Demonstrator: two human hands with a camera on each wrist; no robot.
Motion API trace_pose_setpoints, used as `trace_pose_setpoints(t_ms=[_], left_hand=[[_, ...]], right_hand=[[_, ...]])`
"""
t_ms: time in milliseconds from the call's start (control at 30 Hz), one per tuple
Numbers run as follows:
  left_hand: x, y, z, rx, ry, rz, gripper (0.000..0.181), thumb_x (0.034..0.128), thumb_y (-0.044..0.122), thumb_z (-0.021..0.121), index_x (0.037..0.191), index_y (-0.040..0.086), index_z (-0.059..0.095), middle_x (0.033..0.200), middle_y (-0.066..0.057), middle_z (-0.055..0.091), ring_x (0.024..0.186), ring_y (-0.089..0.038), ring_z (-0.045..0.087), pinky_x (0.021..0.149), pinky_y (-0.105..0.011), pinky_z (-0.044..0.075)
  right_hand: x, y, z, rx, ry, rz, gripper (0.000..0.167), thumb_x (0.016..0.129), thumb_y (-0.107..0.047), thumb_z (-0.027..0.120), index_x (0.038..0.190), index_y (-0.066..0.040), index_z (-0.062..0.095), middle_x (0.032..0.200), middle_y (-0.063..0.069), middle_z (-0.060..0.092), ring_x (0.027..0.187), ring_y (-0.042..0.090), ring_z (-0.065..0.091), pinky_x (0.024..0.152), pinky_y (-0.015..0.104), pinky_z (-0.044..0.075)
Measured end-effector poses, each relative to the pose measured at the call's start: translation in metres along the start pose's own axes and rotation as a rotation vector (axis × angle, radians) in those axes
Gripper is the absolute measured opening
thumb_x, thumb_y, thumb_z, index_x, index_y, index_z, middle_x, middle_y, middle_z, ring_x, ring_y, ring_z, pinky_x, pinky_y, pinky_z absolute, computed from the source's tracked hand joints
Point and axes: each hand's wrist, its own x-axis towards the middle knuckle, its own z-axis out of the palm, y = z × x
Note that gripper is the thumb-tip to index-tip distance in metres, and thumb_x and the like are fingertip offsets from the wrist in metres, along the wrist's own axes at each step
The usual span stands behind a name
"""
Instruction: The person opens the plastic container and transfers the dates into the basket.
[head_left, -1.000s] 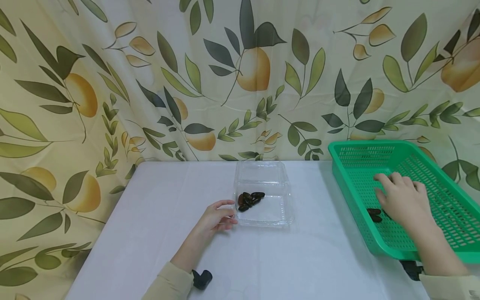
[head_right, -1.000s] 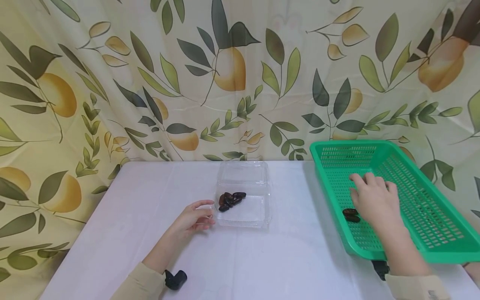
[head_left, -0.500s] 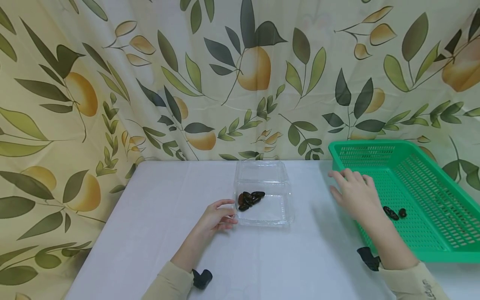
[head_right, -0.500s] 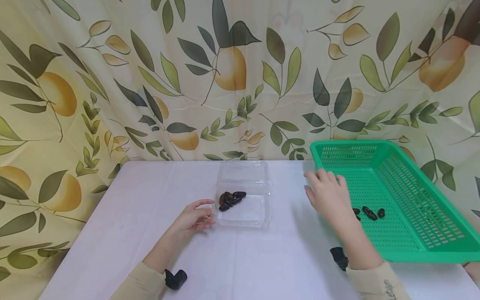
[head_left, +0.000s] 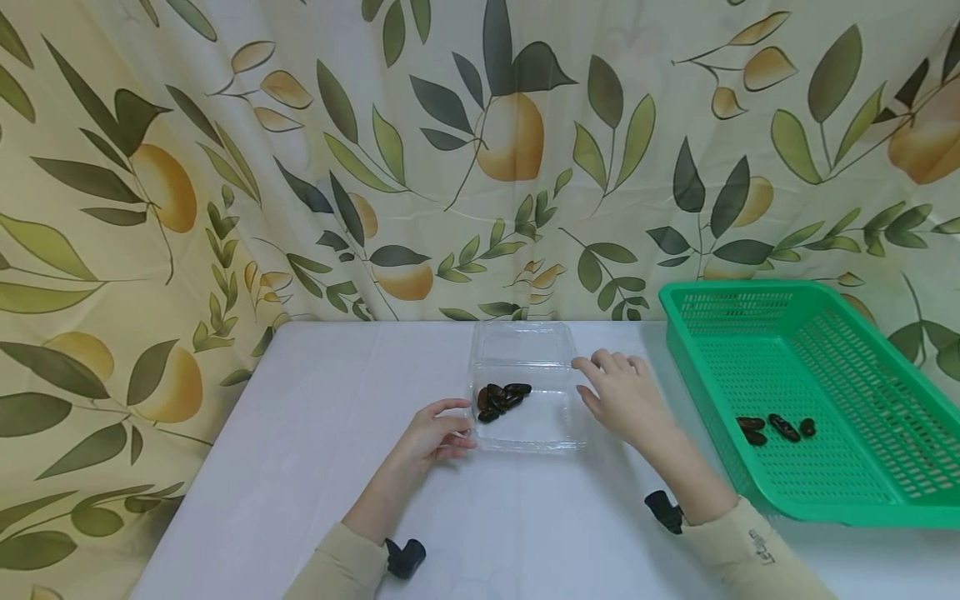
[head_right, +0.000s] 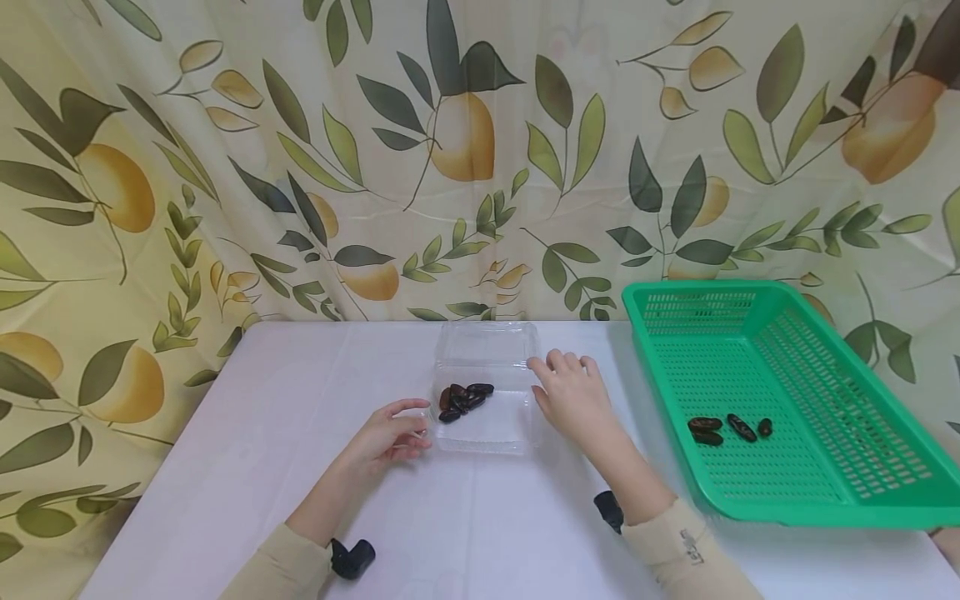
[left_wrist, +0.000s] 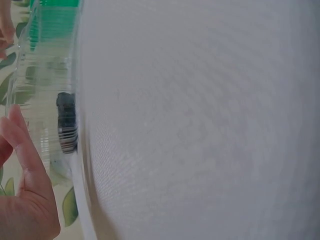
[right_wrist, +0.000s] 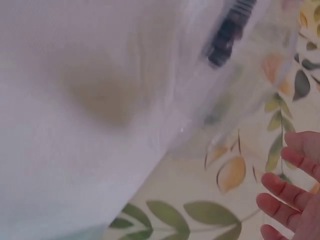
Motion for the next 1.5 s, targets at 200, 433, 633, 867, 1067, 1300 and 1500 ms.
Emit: trace_pose_setpoints(t_ms=[200, 433, 633, 867, 1067, 1300, 1500], left_hand=[[0.0, 0.0, 0.001, -0.002, -0.001, 0.001, 0.044, 0.0851, 0.004, 0.059, 0.127, 0.002, 0.048, 0.073, -0.003, 0.06, 0.058, -0.012, 0.064, 0.05, -0.02, 0.052], [0.001, 0.0, 0.002, 0.0, -0.001, 0.001, 0.044, 0.0851, 0.004, 0.059, 0.128, 0.002, 0.047, 0.074, -0.003, 0.06, 0.057, -0.012, 0.063, 0.05, -0.02, 0.051], [0.002, 0.001, 0.002, 0.0, 0.0, -0.001, 0.044, 0.085, 0.004, 0.059, 0.128, 0.003, 0.048, 0.075, -0.003, 0.061, 0.057, -0.012, 0.063, 0.05, -0.02, 0.051], [0.001, 0.001, 0.003, 0.0, 0.005, -0.003, 0.044, 0.0848, 0.005, 0.06, 0.128, 0.002, 0.048, 0.076, -0.004, 0.062, 0.058, -0.013, 0.064, 0.051, -0.022, 0.052], [0.0, 0.001, 0.002, -0.013, -0.013, 0.005, 0.046, 0.0859, 0.006, 0.059, 0.13, 0.002, 0.045, 0.078, -0.004, 0.063, 0.059, -0.012, 0.064, 0.052, -0.023, 0.053], [0.002, 0.0, 0.001, -0.002, 0.001, 0.002, 0.044, 0.085, 0.005, 0.059, 0.127, 0.003, 0.048, 0.083, -0.01, 0.065, 0.059, -0.013, 0.064, 0.051, -0.022, 0.052], [0.001, -0.001, 0.001, 0.004, 0.012, -0.001, 0.042, 0.0847, 0.005, 0.059, 0.126, 0.004, 0.05, 0.082, -0.009, 0.064, 0.059, -0.012, 0.064, 0.052, -0.022, 0.053]], right_hand=[[0.009, -0.014, 0.024, -0.009, 0.011, -0.09, 0.034, 0.078, -0.02, 0.071, 0.109, -0.014, 0.059, 0.093, 0.008, 0.054, 0.086, 0.028, 0.054, 0.084, 0.05, 0.043], [0.017, -0.025, 0.044, -0.012, -0.021, -0.151, 0.032, 0.079, -0.021, 0.071, 0.108, -0.016, 0.058, 0.091, 0.006, 0.052, 0.086, 0.025, 0.053, 0.082, 0.046, 0.043], [0.025, -0.032, 0.052, 0.007, -0.065, -0.18, 0.028, 0.082, -0.017, 0.067, 0.108, -0.017, 0.059, 0.092, 0.005, 0.052, 0.087, 0.025, 0.051, 0.084, 0.044, 0.042], [0.03, -0.037, 0.062, -0.001, -0.096, -0.203, 0.026, 0.082, -0.017, 0.066, 0.107, -0.017, 0.061, 0.094, 0.005, 0.053, 0.088, 0.024, 0.05, 0.083, 0.042, 0.042], [0.032, -0.038, 0.07, -0.028, -0.076, -0.255, 0.026, 0.081, -0.018, 0.067, 0.106, -0.017, 0.063, 0.092, 0.005, 0.052, 0.083, 0.023, 0.049, 0.076, 0.039, 0.041], [0.032, -0.039, 0.073, 0.0, -0.034, -0.267, 0.021, 0.078, -0.014, 0.068, 0.099, -0.014, 0.064, 0.089, 0.005, 0.052, 0.081, 0.023, 0.048, 0.073, 0.039, 0.041], [0.031, -0.038, 0.077, 0.007, -0.037, -0.269, 0.016, 0.077, -0.014, 0.069, 0.093, -0.012, 0.066, 0.088, 0.005, 0.051, 0.081, 0.023, 0.048, 0.073, 0.038, 0.04]])
